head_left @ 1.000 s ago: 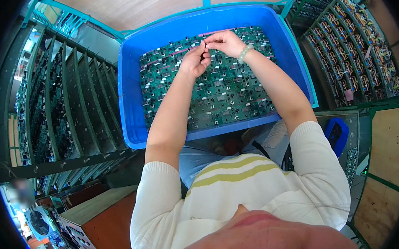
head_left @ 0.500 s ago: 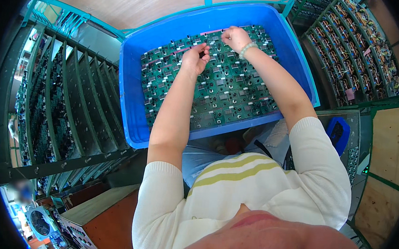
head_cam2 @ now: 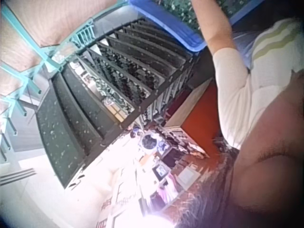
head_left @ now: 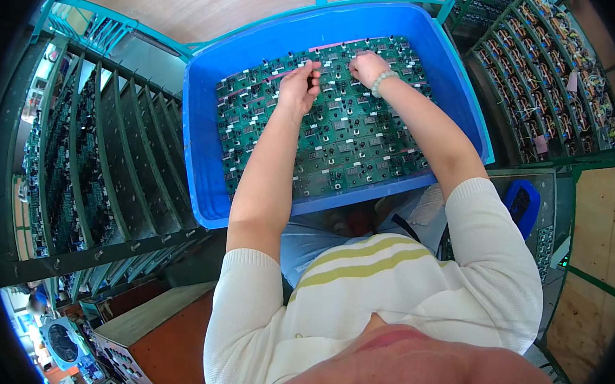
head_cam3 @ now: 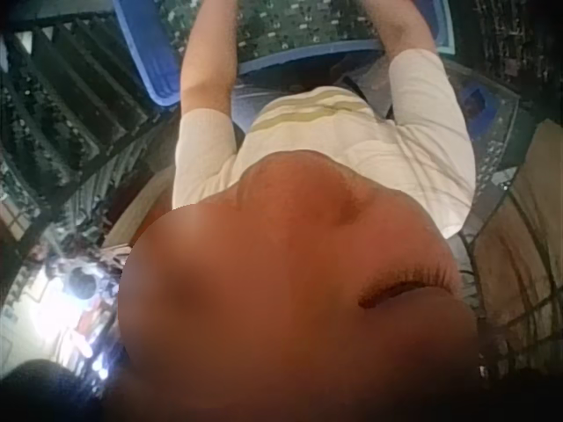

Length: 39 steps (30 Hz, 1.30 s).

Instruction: The person takes small electronic components and attaches them onto circuit boards arranged inside a blue bin by hand.

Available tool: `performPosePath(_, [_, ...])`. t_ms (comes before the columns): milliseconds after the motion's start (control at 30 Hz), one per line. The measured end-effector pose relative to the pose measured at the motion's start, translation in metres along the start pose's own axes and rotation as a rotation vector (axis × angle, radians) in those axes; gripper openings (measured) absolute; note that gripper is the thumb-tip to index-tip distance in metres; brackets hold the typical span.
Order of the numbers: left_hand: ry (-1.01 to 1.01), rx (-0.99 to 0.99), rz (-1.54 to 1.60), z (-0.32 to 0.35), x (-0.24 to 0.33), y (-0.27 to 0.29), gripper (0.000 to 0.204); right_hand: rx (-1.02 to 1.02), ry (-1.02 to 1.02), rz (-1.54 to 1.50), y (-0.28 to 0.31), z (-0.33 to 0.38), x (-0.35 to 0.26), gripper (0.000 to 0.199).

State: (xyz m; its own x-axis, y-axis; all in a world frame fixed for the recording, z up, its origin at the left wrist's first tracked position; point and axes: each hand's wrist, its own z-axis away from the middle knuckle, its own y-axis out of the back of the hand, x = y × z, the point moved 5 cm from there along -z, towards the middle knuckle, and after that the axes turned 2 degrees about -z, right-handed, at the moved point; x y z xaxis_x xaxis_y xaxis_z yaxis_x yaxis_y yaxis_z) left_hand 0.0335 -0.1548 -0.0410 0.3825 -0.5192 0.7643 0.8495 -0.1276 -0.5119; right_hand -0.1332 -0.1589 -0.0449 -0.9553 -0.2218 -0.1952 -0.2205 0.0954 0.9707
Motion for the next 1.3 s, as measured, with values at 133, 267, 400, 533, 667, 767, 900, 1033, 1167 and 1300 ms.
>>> performPosePath(133, [-0.002,-0.002,0.037,-0.001,-0.002,-0.001,0.018,-0.030,0.032,0.044,-0.003,0.000,-0.003,0.010])
performPosePath(267, [-0.011,0.038,0.037,0.003,-0.001,-0.003,0.017,-0.044,-0.025,0.110,-0.003,0.000,-0.006,0.011])
performPosePath(400, [0.014,0.057,-0.020,0.005,-0.002,-0.001,0.013,-0.039,-0.002,0.112,0.002,0.001,-0.010,0.013])
performPosePath(533, [0.062,0.028,-0.047,0.002,-0.006,-0.001,0.013,-0.007,0.048,-0.219,0.017,-0.010,-0.017,0.015])
performPosePath(667, [0.083,-0.060,0.018,0.001,-0.009,-0.003,0.016,-0.023,0.094,-1.139,0.032,-0.010,-0.051,0.018])
performPosePath(767, [0.085,-0.092,0.090,-0.004,-0.010,0.000,0.018,-0.037,0.101,-1.077,0.028,-0.012,-0.055,0.019])
performPosePath(900, [0.117,-0.106,0.231,-0.003,-0.008,-0.003,0.015,0.159,0.024,-0.985,0.031,-0.014,-0.053,0.015])
performPosePath(1033, [0.118,0.101,0.184,-0.011,-0.009,0.013,0.015,0.190,0.111,-0.475,0.014,-0.021,-0.050,0.010])
performPosePath(1167, [0.081,0.169,0.200,-0.012,-0.010,0.022,0.014,0.072,0.149,-0.154,-0.010,-0.018,-0.055,0.011])
performPosePath(1300, [-0.024,0.124,0.166,-0.008,-0.001,0.019,0.016,-0.063,0.049,-0.084,-0.013,-0.020,-0.061,0.012])
